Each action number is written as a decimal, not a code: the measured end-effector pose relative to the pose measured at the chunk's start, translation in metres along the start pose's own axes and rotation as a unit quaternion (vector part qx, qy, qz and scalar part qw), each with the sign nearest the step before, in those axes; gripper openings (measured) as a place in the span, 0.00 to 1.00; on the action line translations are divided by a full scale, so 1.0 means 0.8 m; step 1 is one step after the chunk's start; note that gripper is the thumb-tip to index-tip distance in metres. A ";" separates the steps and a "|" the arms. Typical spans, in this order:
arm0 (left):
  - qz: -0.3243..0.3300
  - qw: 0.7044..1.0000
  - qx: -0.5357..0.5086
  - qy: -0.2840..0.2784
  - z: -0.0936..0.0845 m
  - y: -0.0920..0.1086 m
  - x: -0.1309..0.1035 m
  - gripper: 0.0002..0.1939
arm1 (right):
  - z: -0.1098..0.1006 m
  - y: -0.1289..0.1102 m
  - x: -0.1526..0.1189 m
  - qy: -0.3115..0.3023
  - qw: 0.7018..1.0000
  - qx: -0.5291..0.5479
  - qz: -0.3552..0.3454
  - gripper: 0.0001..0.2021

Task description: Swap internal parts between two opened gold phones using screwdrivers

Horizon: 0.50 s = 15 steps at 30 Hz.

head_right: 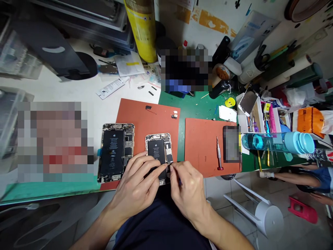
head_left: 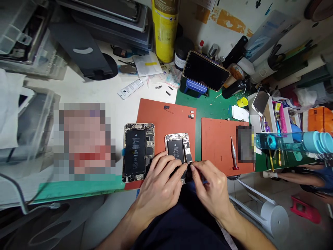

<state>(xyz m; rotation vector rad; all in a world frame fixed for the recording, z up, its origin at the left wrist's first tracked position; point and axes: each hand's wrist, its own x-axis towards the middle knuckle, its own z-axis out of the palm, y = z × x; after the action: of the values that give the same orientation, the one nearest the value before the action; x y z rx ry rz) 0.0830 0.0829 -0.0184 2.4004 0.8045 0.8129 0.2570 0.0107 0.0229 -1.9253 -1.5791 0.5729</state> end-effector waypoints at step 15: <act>0.022 1.000 0.006 -0.015 -0.004 -0.002 0.002 0.24 | 0.009 0.013 0.014 -0.007 0.982 0.127 0.142 0.04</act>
<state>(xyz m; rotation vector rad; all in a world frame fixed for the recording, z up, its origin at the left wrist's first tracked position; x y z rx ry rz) 0.0817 0.0857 -0.0166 2.4425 0.7501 0.7883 0.2627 0.0214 0.0110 -1.9620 -1.1784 0.8635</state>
